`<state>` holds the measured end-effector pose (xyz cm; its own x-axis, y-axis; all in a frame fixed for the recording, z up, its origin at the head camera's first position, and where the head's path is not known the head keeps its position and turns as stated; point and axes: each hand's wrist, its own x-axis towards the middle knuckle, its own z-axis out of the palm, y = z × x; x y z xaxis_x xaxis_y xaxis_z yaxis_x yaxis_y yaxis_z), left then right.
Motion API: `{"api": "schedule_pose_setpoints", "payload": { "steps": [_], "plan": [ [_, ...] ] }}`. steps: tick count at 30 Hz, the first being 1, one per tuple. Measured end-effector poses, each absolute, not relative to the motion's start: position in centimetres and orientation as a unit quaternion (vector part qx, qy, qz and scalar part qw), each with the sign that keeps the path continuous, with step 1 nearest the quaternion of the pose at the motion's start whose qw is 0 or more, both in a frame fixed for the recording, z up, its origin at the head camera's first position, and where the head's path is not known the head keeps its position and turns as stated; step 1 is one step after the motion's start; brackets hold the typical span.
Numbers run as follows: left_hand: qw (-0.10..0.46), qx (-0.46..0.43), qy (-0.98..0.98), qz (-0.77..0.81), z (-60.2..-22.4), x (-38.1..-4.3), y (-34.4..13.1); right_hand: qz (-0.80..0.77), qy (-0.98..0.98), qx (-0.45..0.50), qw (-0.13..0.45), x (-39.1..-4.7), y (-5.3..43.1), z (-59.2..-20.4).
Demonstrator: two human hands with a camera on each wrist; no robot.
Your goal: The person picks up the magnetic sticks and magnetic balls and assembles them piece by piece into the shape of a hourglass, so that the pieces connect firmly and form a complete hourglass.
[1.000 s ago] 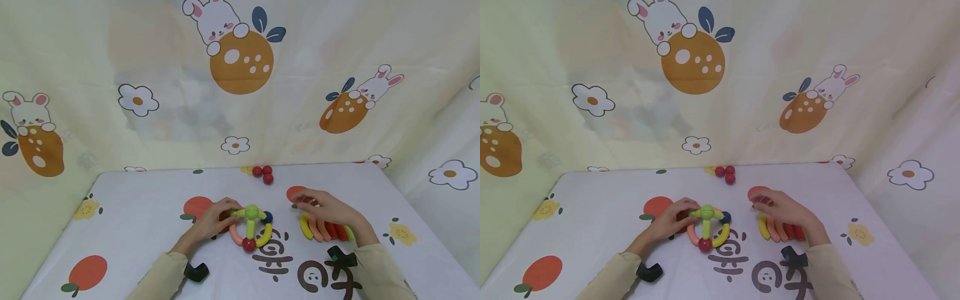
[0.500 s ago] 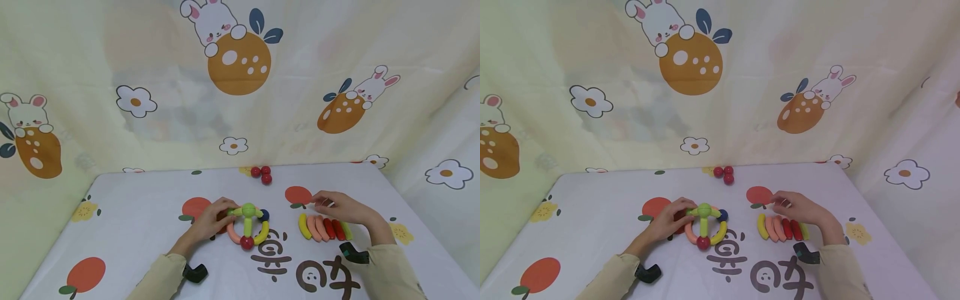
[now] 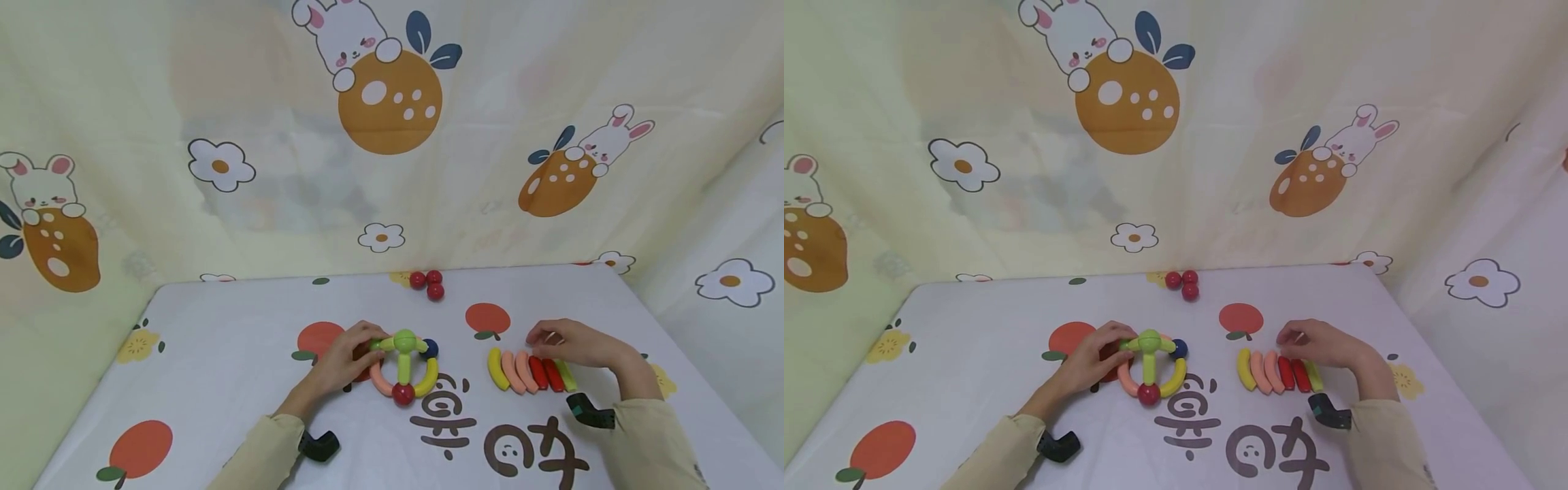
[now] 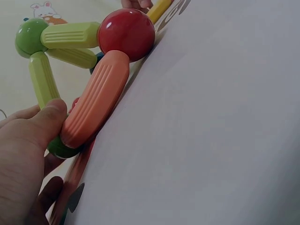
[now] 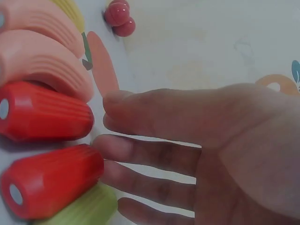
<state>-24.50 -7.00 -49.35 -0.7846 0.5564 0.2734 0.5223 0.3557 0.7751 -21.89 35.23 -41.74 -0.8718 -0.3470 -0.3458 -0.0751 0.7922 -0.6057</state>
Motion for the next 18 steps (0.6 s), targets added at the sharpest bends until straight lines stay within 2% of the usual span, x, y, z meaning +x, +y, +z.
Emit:
{"api": "schedule_pose_setpoints", "payload": {
  "steps": [18],
  "plan": [
    [0.014,0.321,0.833,0.451,-49.4,-24.5,-7.0,-0.275,0.928,-0.078,0.237,-21.4,37.3,-41.7]
  ]
}}
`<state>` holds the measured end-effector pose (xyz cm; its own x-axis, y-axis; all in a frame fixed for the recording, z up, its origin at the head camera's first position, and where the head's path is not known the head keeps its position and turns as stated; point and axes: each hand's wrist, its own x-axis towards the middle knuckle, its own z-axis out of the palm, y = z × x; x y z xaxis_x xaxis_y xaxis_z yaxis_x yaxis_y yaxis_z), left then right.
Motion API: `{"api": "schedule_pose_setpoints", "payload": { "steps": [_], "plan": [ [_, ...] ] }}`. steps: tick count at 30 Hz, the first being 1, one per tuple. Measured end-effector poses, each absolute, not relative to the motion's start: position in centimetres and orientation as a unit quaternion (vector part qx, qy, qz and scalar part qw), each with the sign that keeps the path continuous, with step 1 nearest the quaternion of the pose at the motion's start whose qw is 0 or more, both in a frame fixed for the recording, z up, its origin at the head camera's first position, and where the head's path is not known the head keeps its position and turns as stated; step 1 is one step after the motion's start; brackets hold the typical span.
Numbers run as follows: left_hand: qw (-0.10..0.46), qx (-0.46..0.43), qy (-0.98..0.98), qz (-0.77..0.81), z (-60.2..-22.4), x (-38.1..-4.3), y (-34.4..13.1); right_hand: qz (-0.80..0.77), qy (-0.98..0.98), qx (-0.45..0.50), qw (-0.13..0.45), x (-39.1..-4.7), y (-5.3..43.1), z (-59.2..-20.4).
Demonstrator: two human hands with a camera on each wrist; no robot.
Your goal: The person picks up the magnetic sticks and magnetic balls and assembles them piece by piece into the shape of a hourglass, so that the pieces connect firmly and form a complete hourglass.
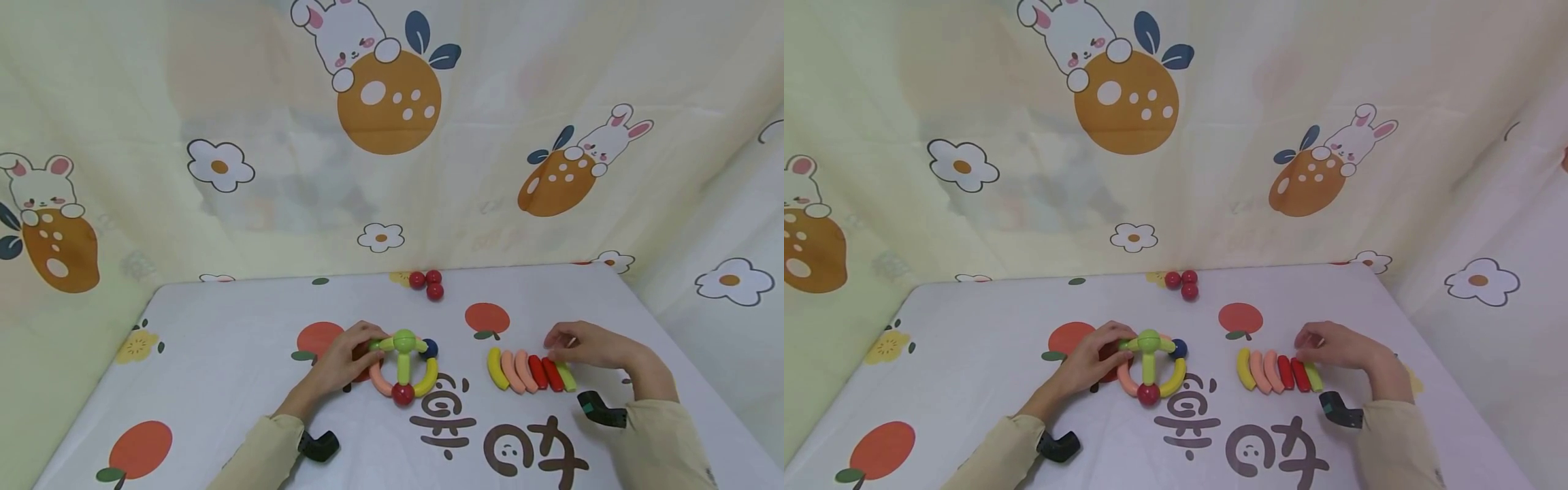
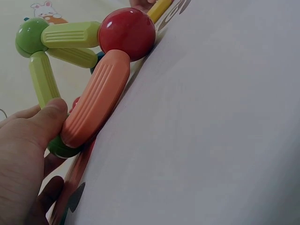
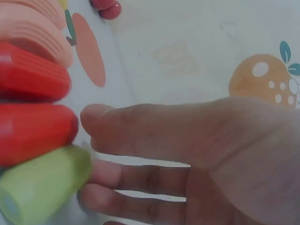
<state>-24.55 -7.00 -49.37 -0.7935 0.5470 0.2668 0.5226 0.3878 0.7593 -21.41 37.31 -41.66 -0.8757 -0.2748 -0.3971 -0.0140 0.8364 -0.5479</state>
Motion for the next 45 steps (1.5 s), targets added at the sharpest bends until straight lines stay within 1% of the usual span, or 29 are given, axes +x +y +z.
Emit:
{"api": "schedule_pose_setpoints", "payload": {
  "steps": [6,15,21,33,39,45],
  "plan": [
    [0.015,0.319,0.833,0.452,-49.3,-24.5,-7.0,-0.274,0.925,-0.069,0.254,-21.1,38.3,-41.6],
    [0.009,0.320,0.833,0.450,-49.6,-24.6,-7.1,-0.309,0.900,-0.068,0.300,-21.1,38.6,-42.0],
    [0.011,0.320,0.833,0.451,-49.6,-24.5,-7.1,-0.311,0.896,-0.073,0.308,-21.0,38.5,-41.9],
    [0.013,0.320,0.833,0.451,-49.5,-24.5,-7.1,-0.315,0.894,-0.088,0.305,-20.9,38.5,-41.8],
    [0.018,0.323,0.831,0.452,-49.3,-24.5,-7.1,-0.310,0.908,-0.082,0.271,-20.8,38.9,-41.6],
    [0.018,0.323,0.831,0.453,-49.4,-24.5,-7.1,-0.313,0.914,-0.097,0.238,-20.9,39.2,-41.1]
  ]
}}
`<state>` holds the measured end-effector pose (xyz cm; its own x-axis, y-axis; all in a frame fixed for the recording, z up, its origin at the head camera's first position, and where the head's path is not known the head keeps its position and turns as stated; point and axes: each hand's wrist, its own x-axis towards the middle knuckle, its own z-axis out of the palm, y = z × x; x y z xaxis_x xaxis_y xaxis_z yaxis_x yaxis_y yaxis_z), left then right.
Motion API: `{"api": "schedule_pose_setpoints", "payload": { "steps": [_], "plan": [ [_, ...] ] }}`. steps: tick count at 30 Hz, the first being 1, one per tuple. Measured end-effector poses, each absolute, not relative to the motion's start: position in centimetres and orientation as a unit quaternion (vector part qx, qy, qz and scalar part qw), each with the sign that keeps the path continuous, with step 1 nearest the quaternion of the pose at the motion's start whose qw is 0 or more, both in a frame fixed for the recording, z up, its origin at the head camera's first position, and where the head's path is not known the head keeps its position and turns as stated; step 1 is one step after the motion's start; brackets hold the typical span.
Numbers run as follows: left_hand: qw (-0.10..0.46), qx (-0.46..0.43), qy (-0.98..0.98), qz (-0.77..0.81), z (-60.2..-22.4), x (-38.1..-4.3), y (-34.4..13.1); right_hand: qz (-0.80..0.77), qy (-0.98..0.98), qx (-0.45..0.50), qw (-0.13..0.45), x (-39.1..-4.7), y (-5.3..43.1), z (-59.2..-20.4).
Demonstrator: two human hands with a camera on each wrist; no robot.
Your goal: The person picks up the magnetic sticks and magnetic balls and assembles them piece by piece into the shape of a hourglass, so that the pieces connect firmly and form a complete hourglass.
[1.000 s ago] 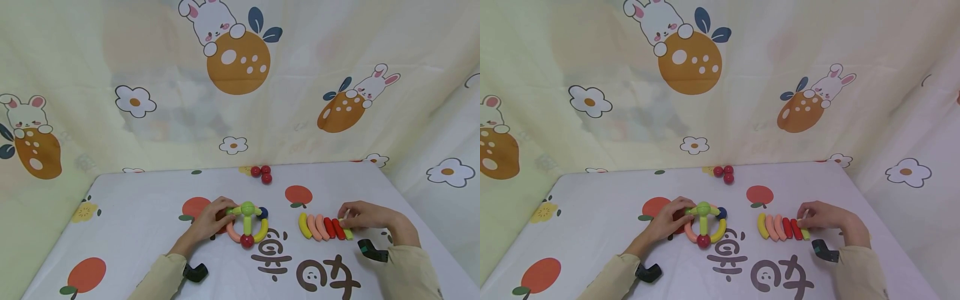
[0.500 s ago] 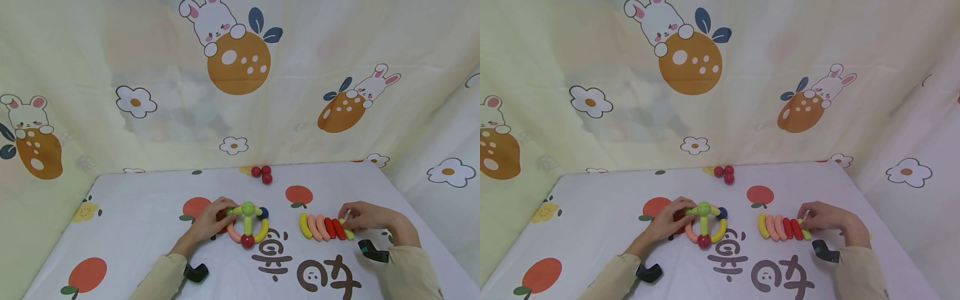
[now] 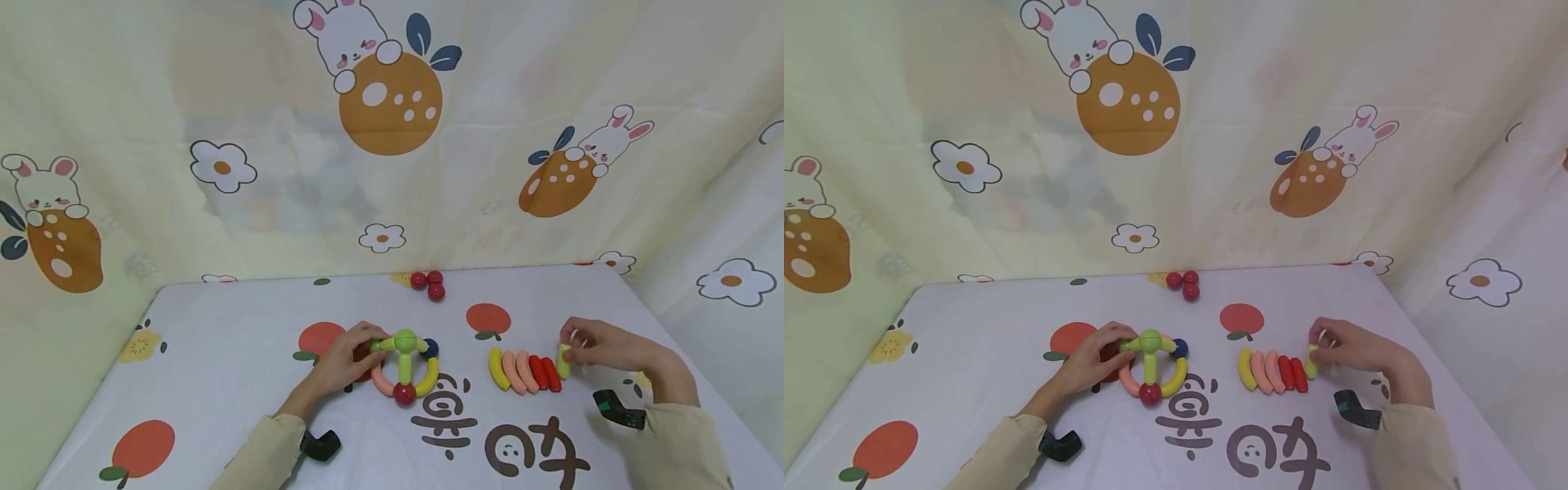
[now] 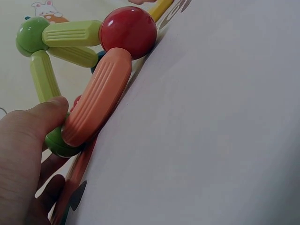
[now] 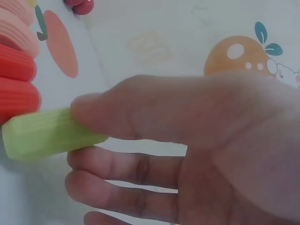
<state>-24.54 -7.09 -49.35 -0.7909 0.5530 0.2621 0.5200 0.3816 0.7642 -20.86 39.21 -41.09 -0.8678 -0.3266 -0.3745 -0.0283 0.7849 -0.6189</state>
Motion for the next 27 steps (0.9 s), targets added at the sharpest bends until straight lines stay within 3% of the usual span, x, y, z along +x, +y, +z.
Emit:
{"api": "schedule_pose_setpoints", "payload": {
  "steps": [17,27],
  "plan": [
    [0.011,0.324,0.830,0.454,-49.9,-24.7,-7.3,-0.305,0.944,-0.123,0.021,-21.2,36.2,-39.3],
    [0.007,0.330,0.832,0.447,-49.7,-24.8,-7.3,-0.352,0.925,-0.123,-0.069,-21.7,32.9,-40.0]
  ]
}}
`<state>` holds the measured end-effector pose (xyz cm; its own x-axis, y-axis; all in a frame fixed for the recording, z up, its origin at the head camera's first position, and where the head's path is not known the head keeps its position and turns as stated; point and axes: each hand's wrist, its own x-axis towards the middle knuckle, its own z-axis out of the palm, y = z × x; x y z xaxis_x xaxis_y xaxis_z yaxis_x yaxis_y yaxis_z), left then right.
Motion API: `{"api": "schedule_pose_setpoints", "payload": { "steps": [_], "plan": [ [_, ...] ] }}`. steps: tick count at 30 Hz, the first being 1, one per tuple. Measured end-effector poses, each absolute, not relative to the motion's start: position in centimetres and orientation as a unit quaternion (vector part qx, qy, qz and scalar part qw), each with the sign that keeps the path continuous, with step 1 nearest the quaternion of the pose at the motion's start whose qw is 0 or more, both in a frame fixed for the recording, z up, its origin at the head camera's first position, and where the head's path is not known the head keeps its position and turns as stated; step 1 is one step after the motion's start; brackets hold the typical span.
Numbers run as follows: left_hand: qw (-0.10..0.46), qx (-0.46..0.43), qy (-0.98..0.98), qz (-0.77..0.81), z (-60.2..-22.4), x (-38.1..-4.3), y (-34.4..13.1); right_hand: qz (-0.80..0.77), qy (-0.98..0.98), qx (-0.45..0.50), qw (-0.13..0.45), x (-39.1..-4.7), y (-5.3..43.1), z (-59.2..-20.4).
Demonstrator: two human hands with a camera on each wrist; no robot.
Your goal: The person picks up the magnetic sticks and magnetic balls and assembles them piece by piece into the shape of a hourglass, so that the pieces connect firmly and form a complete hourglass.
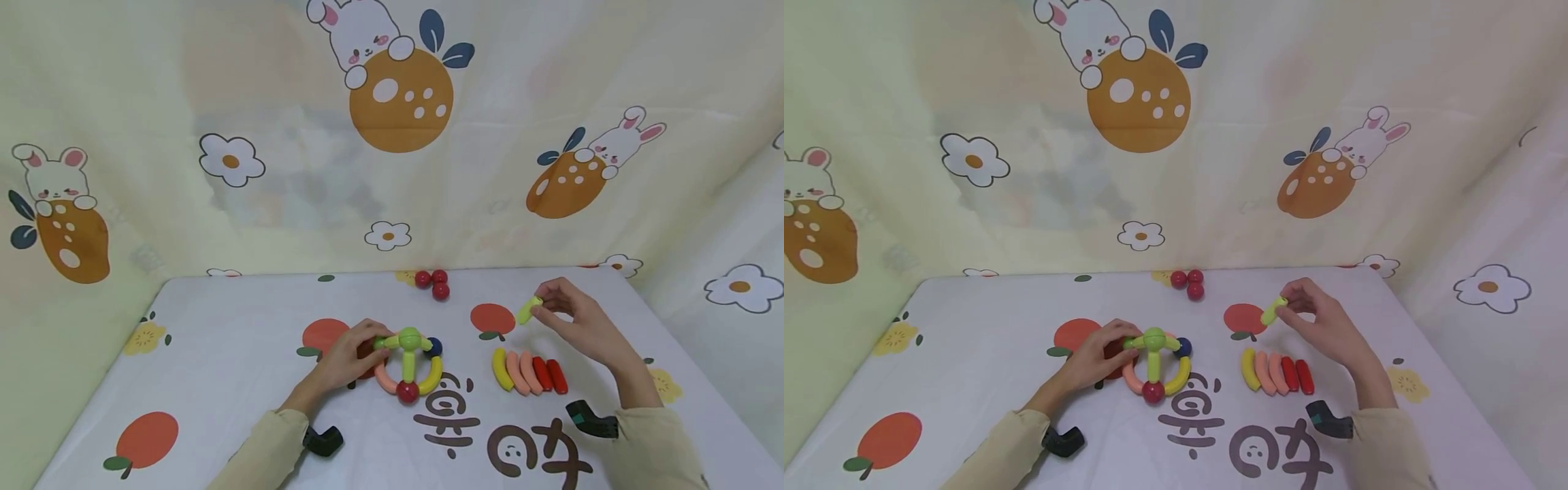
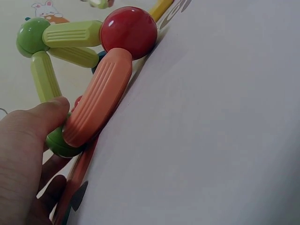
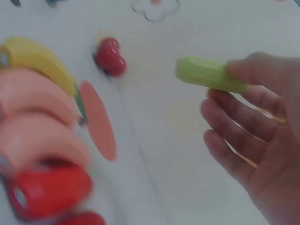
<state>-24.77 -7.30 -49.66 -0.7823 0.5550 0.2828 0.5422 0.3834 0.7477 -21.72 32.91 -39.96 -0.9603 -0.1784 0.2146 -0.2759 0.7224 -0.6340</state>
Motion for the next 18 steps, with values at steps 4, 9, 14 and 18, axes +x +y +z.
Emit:
{"api": "schedule_pose_setpoints", "payload": {
  "steps": [4,9,14,18],
  "plan": [
    [0.006,0.332,0.830,0.449,-49.6,-24.7,-7.4,0.374,-0.912,0.140,0.090,-22.1,31.5,-40.3],
    [0.008,0.330,0.828,0.453,-49.5,-24.7,-7.3,0.390,-0.903,0.142,0.108,-22.2,30.3,-40.8],
    [0.014,0.327,0.829,0.454,-49.5,-24.6,-7.2,0.423,-0.888,0.131,0.126,-22.0,29.0,-41.2],
    [0.016,0.325,0.830,0.454,-49.6,-24.6,-7.2,0.444,-0.877,0.126,0.135,-22.0,28.0,-41.4]
  ]
}}
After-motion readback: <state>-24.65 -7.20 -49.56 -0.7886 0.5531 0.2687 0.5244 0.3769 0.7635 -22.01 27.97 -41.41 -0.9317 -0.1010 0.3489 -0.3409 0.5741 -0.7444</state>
